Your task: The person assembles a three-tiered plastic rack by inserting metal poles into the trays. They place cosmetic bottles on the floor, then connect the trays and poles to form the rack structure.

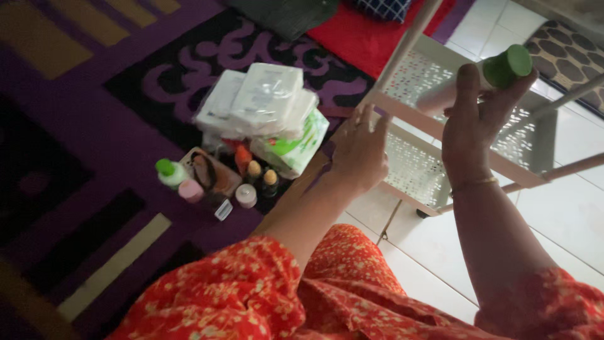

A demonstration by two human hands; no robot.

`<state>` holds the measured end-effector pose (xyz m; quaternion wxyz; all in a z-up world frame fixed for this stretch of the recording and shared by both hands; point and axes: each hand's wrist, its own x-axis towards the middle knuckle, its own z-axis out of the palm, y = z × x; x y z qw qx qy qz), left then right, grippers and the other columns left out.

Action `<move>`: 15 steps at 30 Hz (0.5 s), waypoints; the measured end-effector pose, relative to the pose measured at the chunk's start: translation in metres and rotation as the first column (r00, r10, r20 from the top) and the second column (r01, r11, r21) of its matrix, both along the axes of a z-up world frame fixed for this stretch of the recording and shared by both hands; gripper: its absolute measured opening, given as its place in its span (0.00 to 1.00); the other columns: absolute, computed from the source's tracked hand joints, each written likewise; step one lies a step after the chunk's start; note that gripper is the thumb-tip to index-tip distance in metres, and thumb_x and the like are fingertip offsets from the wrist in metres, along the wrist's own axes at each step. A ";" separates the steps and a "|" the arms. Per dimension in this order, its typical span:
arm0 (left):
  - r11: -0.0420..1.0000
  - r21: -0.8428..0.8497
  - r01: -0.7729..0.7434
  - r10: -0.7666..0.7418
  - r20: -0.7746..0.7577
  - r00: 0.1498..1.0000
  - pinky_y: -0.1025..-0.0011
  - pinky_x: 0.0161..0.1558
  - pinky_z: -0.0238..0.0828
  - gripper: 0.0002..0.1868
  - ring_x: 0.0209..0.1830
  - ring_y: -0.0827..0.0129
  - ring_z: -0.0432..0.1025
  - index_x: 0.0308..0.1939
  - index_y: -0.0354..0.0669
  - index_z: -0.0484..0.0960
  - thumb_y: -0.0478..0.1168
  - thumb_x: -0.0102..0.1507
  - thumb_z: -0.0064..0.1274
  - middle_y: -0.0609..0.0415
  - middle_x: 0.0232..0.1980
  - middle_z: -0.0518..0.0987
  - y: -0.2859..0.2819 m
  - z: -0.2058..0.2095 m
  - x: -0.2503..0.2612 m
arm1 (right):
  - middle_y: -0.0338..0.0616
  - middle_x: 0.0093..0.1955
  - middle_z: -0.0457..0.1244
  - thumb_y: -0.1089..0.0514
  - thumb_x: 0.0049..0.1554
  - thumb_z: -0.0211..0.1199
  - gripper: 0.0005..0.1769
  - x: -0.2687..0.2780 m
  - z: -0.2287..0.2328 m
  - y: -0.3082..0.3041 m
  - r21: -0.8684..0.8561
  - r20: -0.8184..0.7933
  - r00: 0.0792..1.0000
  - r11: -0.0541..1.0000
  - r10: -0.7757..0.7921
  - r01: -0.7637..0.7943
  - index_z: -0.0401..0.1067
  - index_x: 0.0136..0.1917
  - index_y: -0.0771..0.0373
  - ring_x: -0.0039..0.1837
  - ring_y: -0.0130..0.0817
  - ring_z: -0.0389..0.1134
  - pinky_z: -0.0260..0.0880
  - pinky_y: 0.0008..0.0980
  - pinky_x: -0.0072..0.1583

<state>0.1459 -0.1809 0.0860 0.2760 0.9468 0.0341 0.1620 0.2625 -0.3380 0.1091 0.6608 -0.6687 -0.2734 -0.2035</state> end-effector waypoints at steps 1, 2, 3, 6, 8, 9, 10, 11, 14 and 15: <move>0.993 -0.118 -0.027 0.037 0.087 0.995 0.48 0.71 0.58 0.43 0.72 0.40 0.60 0.76 0.43 0.57 0.34 0.57 0.57 0.31 0.77 0.58 0.009 -0.007 -0.015 | 0.50 0.69 0.59 0.58 0.72 0.64 0.38 -0.012 0.001 0.012 0.008 -0.043 0.999 1.000 0.013 -0.013 0.42 0.82 0.59 0.65 0.33 0.68 0.78 0.26 0.48; 0.971 -0.235 -0.043 0.085 0.170 0.982 0.50 0.70 0.63 0.43 0.69 0.41 0.65 0.78 0.41 0.57 0.32 0.59 0.55 0.32 0.77 0.61 0.017 -0.014 -0.030 | 0.49 0.69 0.59 0.58 0.71 0.66 0.37 -0.023 0.002 0.028 -0.046 -0.072 0.996 0.997 0.054 -0.057 0.45 0.81 0.59 0.64 0.34 0.68 0.77 0.27 0.48; 0.962 -0.262 -0.076 0.141 0.240 0.961 0.49 0.68 0.62 0.43 0.68 0.39 0.65 0.76 0.38 0.57 0.33 0.58 0.57 0.31 0.74 0.63 0.024 -0.019 -0.041 | 0.48 0.69 0.59 0.58 0.69 0.67 0.37 -0.034 0.003 0.043 -0.099 -0.101 0.990 0.989 0.096 -0.106 0.48 0.81 0.60 0.64 0.34 0.68 0.76 0.28 0.47; 0.936 -0.327 -0.128 0.269 0.431 0.861 0.49 0.65 0.63 0.41 0.65 0.38 0.67 0.72 0.34 0.60 0.34 0.57 0.61 0.31 0.67 0.68 0.048 -0.033 -0.072 | 0.43 0.62 0.64 0.56 0.62 0.68 0.28 -0.077 -0.006 0.095 -0.316 -0.221 0.958 0.917 0.180 -0.245 0.61 0.71 0.61 0.57 0.32 0.69 0.75 0.29 0.47; 0.935 -0.336 -0.113 0.291 0.548 0.784 0.52 0.66 0.67 0.35 0.67 0.43 0.69 0.70 0.36 0.64 0.34 0.60 0.60 0.37 0.66 0.72 0.070 -0.039 -0.093 | 0.45 0.56 0.69 0.58 0.62 0.70 0.20 -0.107 -0.017 0.136 -0.290 -0.214 0.886 0.839 0.412 -0.460 0.68 0.64 0.63 0.56 0.32 0.70 0.72 0.31 0.54; 0.923 -0.346 -0.166 0.327 0.481 0.813 0.53 0.64 0.69 0.29 0.65 0.46 0.71 0.65 0.38 0.68 0.34 0.61 0.61 0.39 0.63 0.74 0.083 -0.043 -0.107 | 0.45 0.55 0.69 0.58 0.61 0.70 0.20 -0.121 -0.024 0.156 -0.341 -0.223 0.877 0.809 0.426 -0.480 0.69 0.64 0.63 0.55 0.30 0.70 0.73 0.30 0.53; 0.910 -0.353 -0.219 0.361 0.412 0.836 0.54 0.62 0.71 0.24 0.63 0.49 0.72 0.60 0.41 0.72 0.34 0.61 0.62 0.41 0.60 0.77 0.098 -0.046 -0.123 | 0.44 0.54 0.69 0.57 0.60 0.69 0.20 -0.136 -0.030 0.176 -0.390 -0.232 0.867 0.775 0.440 -0.497 0.69 0.63 0.64 0.54 0.28 0.70 0.73 0.29 0.52; 0.895 -0.355 -0.270 0.393 0.341 0.854 0.55 0.60 0.73 0.19 0.61 0.51 0.74 0.55 0.43 0.77 0.34 0.61 0.62 0.43 0.57 0.79 0.114 -0.050 -0.138 | 0.44 0.52 0.69 0.57 0.60 0.68 0.20 -0.148 -0.034 0.192 -0.398 -0.366 0.804 0.702 0.469 -0.591 0.70 0.63 0.63 0.53 0.28 0.71 0.73 0.29 0.51; 0.699 -0.592 -0.402 0.533 0.055 0.845 0.57 0.51 0.77 0.25 0.53 0.57 0.79 0.60 0.39 0.73 0.36 0.59 0.59 0.45 0.52 0.81 0.150 -0.060 -0.189 | 0.42 0.51 0.70 0.56 0.58 0.66 0.22 -0.179 -0.046 0.229 -0.321 -0.598 0.577 0.494 0.556 -0.808 0.69 0.64 0.62 0.52 0.28 0.72 0.73 0.29 0.51; 0.698 -0.641 -0.321 0.524 0.151 0.838 0.58 0.50 0.80 0.25 0.53 0.56 0.79 0.60 0.38 0.72 0.34 0.59 0.58 0.45 0.52 0.81 0.160 -0.066 -0.207 | 0.41 0.53 0.70 0.57 0.57 0.67 0.24 -0.188 -0.050 0.243 -0.279 -0.574 0.522 0.448 0.631 -0.849 0.67 0.65 0.63 0.54 0.28 0.72 0.74 0.29 0.53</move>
